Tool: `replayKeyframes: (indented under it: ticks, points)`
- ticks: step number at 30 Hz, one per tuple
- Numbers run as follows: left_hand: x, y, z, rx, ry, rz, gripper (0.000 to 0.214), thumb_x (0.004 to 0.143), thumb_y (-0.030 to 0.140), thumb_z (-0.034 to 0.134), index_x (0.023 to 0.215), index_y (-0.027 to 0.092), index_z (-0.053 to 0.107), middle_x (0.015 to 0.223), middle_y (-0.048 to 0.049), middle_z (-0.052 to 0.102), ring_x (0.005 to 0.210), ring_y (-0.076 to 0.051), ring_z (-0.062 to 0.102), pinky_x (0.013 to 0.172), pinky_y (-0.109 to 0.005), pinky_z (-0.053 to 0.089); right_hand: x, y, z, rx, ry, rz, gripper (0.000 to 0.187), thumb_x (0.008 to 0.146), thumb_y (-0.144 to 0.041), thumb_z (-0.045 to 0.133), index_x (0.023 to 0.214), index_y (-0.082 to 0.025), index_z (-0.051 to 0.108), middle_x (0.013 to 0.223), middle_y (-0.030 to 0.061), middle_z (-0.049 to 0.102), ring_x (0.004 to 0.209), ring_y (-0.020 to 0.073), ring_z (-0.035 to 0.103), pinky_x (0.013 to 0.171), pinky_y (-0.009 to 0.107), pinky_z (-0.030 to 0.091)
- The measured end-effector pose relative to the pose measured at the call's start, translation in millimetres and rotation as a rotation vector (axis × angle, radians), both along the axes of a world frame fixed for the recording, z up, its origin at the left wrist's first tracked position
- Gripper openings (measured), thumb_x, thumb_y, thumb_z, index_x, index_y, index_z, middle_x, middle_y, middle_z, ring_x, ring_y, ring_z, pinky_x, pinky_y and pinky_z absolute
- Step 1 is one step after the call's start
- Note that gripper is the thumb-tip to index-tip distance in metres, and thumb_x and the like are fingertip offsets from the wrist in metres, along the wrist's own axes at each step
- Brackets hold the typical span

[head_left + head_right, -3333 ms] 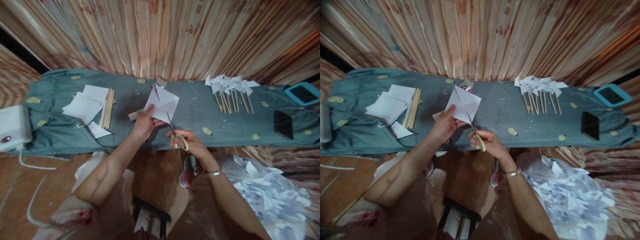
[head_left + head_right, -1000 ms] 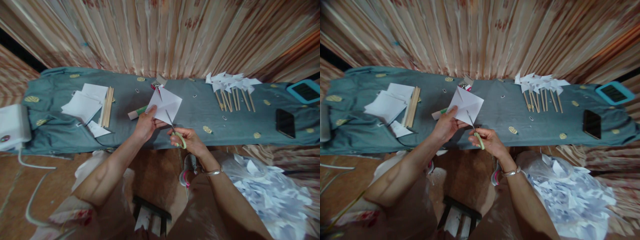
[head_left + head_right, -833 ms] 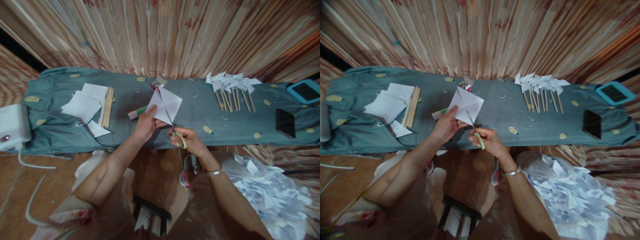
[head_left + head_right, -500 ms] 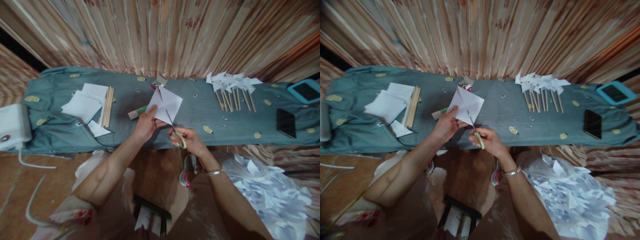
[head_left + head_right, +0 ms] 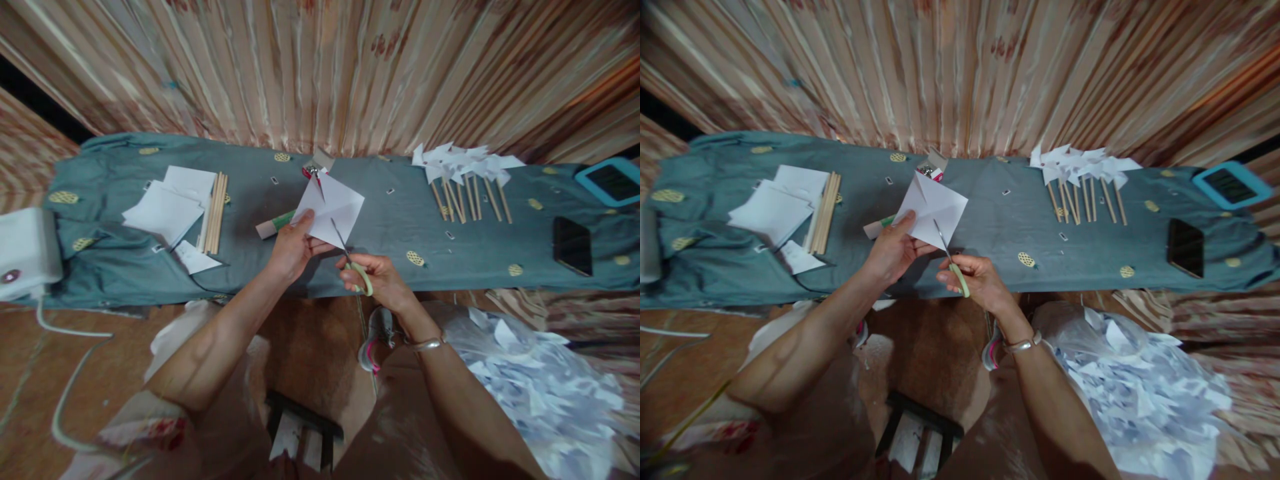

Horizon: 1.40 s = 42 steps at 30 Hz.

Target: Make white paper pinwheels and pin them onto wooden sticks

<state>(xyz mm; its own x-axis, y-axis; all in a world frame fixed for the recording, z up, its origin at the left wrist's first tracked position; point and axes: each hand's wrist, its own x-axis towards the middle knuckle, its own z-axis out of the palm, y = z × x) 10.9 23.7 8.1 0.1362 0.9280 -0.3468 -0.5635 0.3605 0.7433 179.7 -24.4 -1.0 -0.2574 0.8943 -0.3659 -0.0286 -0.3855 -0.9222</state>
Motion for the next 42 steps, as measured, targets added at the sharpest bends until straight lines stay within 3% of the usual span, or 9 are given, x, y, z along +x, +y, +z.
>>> replayKeyframes:
  ticks: [10, 22, 36, 42]
  points:
    - [-1, 1, -0.5, -0.005, 0.004, -0.006, 0.024, 0.09, 0.035, 0.059, 0.099, 0.013, 0.061, 0.078, -0.0065, 0.075, 0.076, -0.02, 0.074, 0.077, -0.035, 0.061, -4, 1, 7.7, -0.048, 0.011, -0.027, 0.043, 0.043, -0.043, 0.092, 0.071, -0.018, 0.07, 0.055, -0.0081, 0.057, 0.047, 0.0032, 0.052, 0.046, 0.017, 0.044]
    - [-1, 1, -1.2, 0.007, -0.009, -0.001, 0.024, 0.088, 0.035, 0.062, 0.098, 0.014, 0.061, 0.079, -0.006, 0.075, 0.073, -0.021, 0.073, 0.077, -0.036, 0.06, -3, 2, 5.0, 0.009, -0.014, -0.013, 0.042, 0.049, -0.046, 0.09, 0.072, -0.018, 0.069, 0.055, -0.0072, 0.057, 0.047, 0.0042, 0.051, 0.045, 0.018, 0.045]
    - [-5, 4, -1.0, 0.033, -0.029, 0.065, 0.02, 0.085, 0.03, 0.066, 0.096, 0.014, 0.063, 0.087, -0.0059, 0.075, 0.086, -0.02, 0.072, 0.09, -0.04, 0.057, 5, -4, 7.0, -0.012, -0.021, 0.122, 0.044, 0.056, -0.051, 0.086, 0.08, -0.017, 0.07, 0.058, -0.0042, 0.061, 0.051, 0.0062, 0.053, 0.049, 0.019, 0.043]
    - [-13, 8, 2.0, 0.051, -0.054, 0.064, 0.032, 0.081, 0.035, 0.071, 0.104, 0.015, 0.061, 0.092, -0.0088, 0.076, 0.097, -0.023, 0.071, 0.093, -0.041, 0.056, 18, -5, 7.7, -0.028, -0.078, 0.183, 0.045, 0.058, -0.054, 0.084, 0.081, -0.017, 0.071, 0.058, -0.0028, 0.062, 0.051, 0.0072, 0.053, 0.049, 0.02, 0.041]
